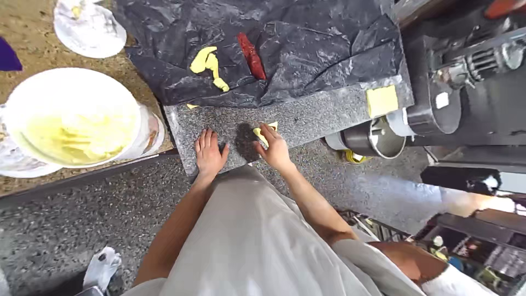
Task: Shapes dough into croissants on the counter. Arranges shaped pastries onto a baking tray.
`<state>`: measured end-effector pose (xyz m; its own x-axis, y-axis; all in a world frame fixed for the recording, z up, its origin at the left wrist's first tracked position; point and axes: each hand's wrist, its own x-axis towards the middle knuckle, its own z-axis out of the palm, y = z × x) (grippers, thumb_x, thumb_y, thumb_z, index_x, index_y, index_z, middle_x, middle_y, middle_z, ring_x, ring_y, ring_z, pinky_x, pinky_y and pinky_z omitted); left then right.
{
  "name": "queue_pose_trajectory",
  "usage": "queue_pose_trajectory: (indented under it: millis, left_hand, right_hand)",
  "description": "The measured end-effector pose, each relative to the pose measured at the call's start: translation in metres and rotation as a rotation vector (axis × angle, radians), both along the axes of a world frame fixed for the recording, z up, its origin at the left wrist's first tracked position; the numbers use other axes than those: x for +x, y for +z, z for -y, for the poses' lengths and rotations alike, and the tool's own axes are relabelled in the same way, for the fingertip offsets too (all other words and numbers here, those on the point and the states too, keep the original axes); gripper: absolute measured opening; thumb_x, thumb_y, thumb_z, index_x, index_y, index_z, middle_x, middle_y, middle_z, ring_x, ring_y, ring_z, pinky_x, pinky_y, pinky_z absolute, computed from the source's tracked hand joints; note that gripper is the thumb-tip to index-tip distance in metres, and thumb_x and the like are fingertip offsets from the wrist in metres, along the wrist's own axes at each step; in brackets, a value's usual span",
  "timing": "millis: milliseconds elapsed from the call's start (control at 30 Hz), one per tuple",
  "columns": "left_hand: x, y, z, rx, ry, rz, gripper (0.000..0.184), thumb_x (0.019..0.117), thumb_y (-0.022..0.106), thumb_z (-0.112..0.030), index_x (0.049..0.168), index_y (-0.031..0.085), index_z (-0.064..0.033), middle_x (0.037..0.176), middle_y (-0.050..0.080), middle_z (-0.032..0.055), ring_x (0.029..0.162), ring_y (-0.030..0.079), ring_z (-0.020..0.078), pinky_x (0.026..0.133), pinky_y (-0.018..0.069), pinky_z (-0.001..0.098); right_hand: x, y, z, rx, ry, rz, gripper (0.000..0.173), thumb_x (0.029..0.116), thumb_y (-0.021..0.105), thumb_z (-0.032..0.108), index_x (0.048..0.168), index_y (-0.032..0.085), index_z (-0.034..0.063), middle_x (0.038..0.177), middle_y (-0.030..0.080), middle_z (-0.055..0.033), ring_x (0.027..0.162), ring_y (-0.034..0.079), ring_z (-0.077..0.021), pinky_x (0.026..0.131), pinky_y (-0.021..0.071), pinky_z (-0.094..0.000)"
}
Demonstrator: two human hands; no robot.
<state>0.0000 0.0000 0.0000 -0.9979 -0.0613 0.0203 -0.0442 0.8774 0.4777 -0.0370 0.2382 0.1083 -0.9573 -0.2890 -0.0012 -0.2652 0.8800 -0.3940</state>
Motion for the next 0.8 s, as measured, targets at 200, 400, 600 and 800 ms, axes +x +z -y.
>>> queue_pose_trajectory:
  millis: [200, 400, 600, 800]
  left_hand:
    - [0.002, -0.005, -0.006, -0.103, -0.012, 0.002, 0.074, 0.0990, 0.042, -0.063, 0.147, 0.053, -0.0086, 0.161, 0.041, 0.0142, 0.152, 0.033, 0.0337, 0.123, 0.0241, 0.0567]
    - [0.001, -0.006, -0.007, -0.127, -0.011, -0.009, 0.074, 0.0994, 0.041, -0.062, 0.148, 0.052, -0.0077, 0.162, 0.040, 0.0146, 0.152, 0.033, 0.0340, 0.123, 0.0233, 0.0558]
    - [0.000, -0.006, -0.010, -0.121, -0.010, 0.027, 0.075, 0.0998, 0.040, -0.064, 0.148, 0.051, -0.0070, 0.162, 0.040, 0.0146, 0.153, 0.032, 0.0334, 0.123, 0.0245, 0.0580]
    - [0.010, 0.025, -0.005, 0.036, 0.084, 0.184, 0.072, 0.0946, 0.058, -0.054, 0.150, 0.051, -0.0084, 0.160, 0.044, 0.0119, 0.151, 0.035, 0.0300, 0.123, 0.0267, 0.0545]
  right_hand:
    - [0.019, -0.073, -0.066, 0.190, -0.082, 0.093, 0.089, 0.0965, 0.047, 0.070, 0.158, 0.038, 0.0065, 0.167, 0.033, -0.0135, 0.155, 0.030, -0.0280, 0.122, 0.0296, -0.0573]
    - [0.006, -0.066, -0.091, -0.097, -0.024, 0.097, 0.072, 0.0998, 0.051, 0.062, 0.149, 0.054, 0.0092, 0.156, 0.050, -0.0096, 0.151, 0.039, -0.0262, 0.122, 0.0321, -0.0548]
    - [-0.032, 0.028, -0.049, -0.399, 0.011, -0.209, 0.044, 0.0992, 0.063, 0.031, 0.130, 0.067, -0.0005, 0.129, 0.068, -0.0171, 0.119, 0.066, -0.0250, 0.102, 0.0553, -0.0421]
    - [-0.028, 0.104, 0.132, -0.401, 0.549, -0.331, 0.061, 0.1000, 0.057, 0.042, 0.142, 0.057, -0.0024, 0.150, 0.054, -0.0198, 0.144, 0.047, -0.0325, 0.116, 0.0430, -0.0503]
